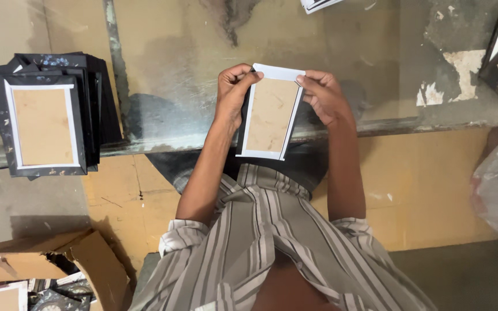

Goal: The person repeatedly picks up a card, places a beige insert into a white frame, and stacks the assembled unit. The process is repeated for multiple cards on a metal table.

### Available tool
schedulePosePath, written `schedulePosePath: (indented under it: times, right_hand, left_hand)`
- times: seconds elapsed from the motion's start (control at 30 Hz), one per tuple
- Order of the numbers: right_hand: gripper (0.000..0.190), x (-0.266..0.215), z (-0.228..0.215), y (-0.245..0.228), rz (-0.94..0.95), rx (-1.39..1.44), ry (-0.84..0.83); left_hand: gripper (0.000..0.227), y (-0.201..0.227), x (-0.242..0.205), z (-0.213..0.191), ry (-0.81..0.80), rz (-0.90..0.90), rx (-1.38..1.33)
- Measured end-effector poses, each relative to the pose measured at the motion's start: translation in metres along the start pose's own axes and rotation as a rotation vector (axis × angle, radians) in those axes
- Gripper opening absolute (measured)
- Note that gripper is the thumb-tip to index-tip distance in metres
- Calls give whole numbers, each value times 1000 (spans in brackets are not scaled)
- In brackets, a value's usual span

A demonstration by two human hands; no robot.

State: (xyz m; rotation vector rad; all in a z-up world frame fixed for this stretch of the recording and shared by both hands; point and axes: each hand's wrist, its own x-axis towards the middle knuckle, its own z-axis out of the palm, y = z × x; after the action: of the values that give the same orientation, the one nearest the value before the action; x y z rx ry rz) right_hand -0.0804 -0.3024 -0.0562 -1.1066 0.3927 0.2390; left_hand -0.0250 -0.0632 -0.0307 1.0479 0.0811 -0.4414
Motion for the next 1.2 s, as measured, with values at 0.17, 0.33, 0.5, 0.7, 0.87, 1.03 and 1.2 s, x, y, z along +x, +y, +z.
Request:
schedulePosePath:
  times: [0.17, 0.33, 0.5, 0.7, 0.87, 1.03, 1.2]
  right_hand:
    - [19, 1, 7, -7, -47, -95, -5]
    - [32, -4, 12, -31, -105, -222, -125]
    - [41, -2, 27, -23, -211, -371, -214]
    - [40, 5, 26, -10, -304, -329, -168]
    - [40, 5, 27, -12, -312, -300, -134]
    - [39, 4, 33, -8, -316, -285, -90]
    - [37, 1, 35, -7, -333, -292, -65]
  left_hand:
    - [4, 11, 5, -8, -91, 53, 161]
    - [11, 32, 13, -22, -205, 219, 538]
    - [14, 42, 14, -35, -229, 333, 760]
    - [18, 45, 23, -49, -320, 32, 412]
    - [27, 35, 26, -48, -195, -16, 356]
    - [20, 23, 27, -40, -73, 5, 308]
    - [10, 27, 26, -36, -89, 67, 350]
